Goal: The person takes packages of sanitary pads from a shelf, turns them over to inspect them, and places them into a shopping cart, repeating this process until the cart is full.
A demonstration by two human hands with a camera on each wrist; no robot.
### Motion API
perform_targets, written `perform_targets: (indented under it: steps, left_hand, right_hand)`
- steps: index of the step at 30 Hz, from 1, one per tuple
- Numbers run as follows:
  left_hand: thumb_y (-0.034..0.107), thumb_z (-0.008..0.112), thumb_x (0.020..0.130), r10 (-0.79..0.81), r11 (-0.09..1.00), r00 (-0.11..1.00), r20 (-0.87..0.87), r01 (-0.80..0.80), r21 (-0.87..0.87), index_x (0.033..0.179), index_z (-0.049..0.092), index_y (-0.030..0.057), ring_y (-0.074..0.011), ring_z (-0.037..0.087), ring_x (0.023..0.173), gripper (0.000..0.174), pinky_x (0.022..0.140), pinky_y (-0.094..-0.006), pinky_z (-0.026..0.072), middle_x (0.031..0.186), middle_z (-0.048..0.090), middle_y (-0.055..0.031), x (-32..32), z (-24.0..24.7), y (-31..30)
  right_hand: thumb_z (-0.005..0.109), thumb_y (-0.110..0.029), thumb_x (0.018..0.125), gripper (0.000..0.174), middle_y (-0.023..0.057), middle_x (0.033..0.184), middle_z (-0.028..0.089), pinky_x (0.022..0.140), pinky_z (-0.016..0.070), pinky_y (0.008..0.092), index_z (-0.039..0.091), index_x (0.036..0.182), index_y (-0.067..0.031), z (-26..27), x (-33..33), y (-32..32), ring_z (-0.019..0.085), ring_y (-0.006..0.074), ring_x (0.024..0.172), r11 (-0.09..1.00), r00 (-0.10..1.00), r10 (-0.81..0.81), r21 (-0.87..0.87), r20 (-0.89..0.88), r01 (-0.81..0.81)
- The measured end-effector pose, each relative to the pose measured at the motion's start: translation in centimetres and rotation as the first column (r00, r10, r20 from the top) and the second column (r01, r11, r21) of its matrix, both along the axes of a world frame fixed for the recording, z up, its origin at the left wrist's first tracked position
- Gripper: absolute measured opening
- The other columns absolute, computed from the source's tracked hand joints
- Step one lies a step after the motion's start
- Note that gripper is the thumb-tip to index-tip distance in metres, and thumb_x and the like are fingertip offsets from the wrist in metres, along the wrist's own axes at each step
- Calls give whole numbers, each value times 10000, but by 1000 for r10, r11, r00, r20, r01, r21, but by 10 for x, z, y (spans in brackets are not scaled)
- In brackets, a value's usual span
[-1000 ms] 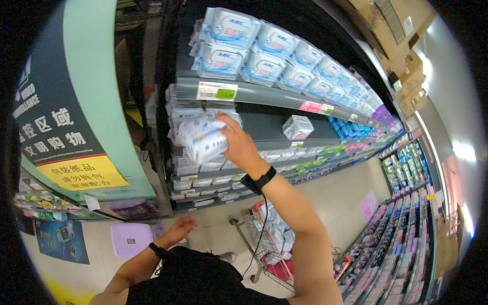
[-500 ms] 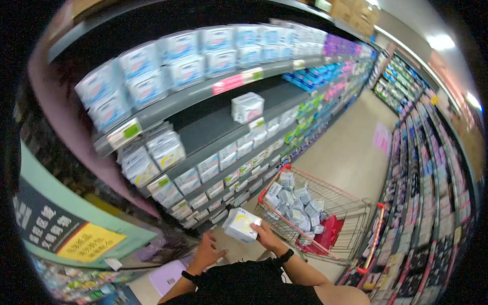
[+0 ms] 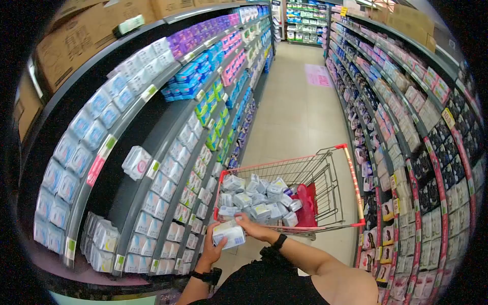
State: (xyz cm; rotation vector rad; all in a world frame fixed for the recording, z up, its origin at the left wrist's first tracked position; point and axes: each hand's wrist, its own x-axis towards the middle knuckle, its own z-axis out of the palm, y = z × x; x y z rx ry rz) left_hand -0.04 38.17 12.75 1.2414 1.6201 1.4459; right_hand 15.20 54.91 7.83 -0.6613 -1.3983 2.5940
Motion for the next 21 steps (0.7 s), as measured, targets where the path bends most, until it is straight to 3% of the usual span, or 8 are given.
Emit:
perform_targets:
  steps: [2,5,6,9,12,15,17,21]
  left_hand:
    - [236,687,952,95,995,993,69,-96,17,1390,406,51,-230,594,1106,552,911,-371,511,1193,592,-124,17,-31,31]
    - [260,631,989,211,958,858,468,-85,-275,1347,440,93,-175,610,1045,439,762,-339,556,1190,598,-94,44,-31,72]
    - [307,609,1000,176,959,868,464,-45,-280,1333,440,117,-134,614,1003,419,644,-304,557,1178,595,-72,49,-34,85]
    - [258,659,971,115,939,818,564,96,-331,1367,421,121,-172,619,1021,481,746,-329,564,1166,596,-63,58,-37,116]
    - [244,754,899,-96,988,901,424,138,-68,1390,405,86,-220,620,1066,623,864,-359,546,1191,600,-77,74,-38,138]
    - [251,833,819,6,1000,998,-70,-6,-11,1388,399,26,-250,614,1104,749,964,-367,498,1219,610,-112,84,-67,151]
    - [286,846,804,23,987,999,47,-15,-160,1373,403,-4,-247,613,1108,777,967,-367,491,1217,616,-138,89,-53,158]
    - [284,815,836,100,962,994,33,-88,-257,1362,414,-11,-245,623,1086,724,970,-363,477,1190,631,-163,96,-28,159]
  right_hand:
    - [557,-388,1022,552,59,1387,425,1000,470,386,330,1487,-196,9,22,22,498,198,1240,986,985,-165,-3,-53,165]
    - [615,-279,996,546,60,1352,459,970,488,350,365,1471,-177,14,57,58,511,179,1212,963,995,-36,262,-98,60]
    - [640,-205,977,555,57,1324,488,930,513,321,396,1473,-147,4,67,69,527,161,1187,985,999,-20,169,-26,24]
    - [628,-198,988,536,54,1319,512,895,537,317,421,1476,-118,7,94,98,549,149,1154,963,996,-73,255,-59,86]
    - [612,-310,1010,526,97,1318,524,815,582,334,437,1447,-77,-5,110,120,577,175,1114,978,988,-152,141,-19,153]
    - [504,-451,1044,549,115,1282,560,779,599,341,467,1405,-40,9,122,129,597,173,1090,993,992,-110,50,63,107]
    - [451,-503,1052,580,119,1249,580,764,597,333,476,1390,-32,-8,128,141,603,169,1074,996,996,11,-93,93,-2]
    - [410,-556,1049,663,187,1288,563,887,525,322,425,1439,-20,-40,133,142,591,205,1124,889,995,-1,456,103,-46]
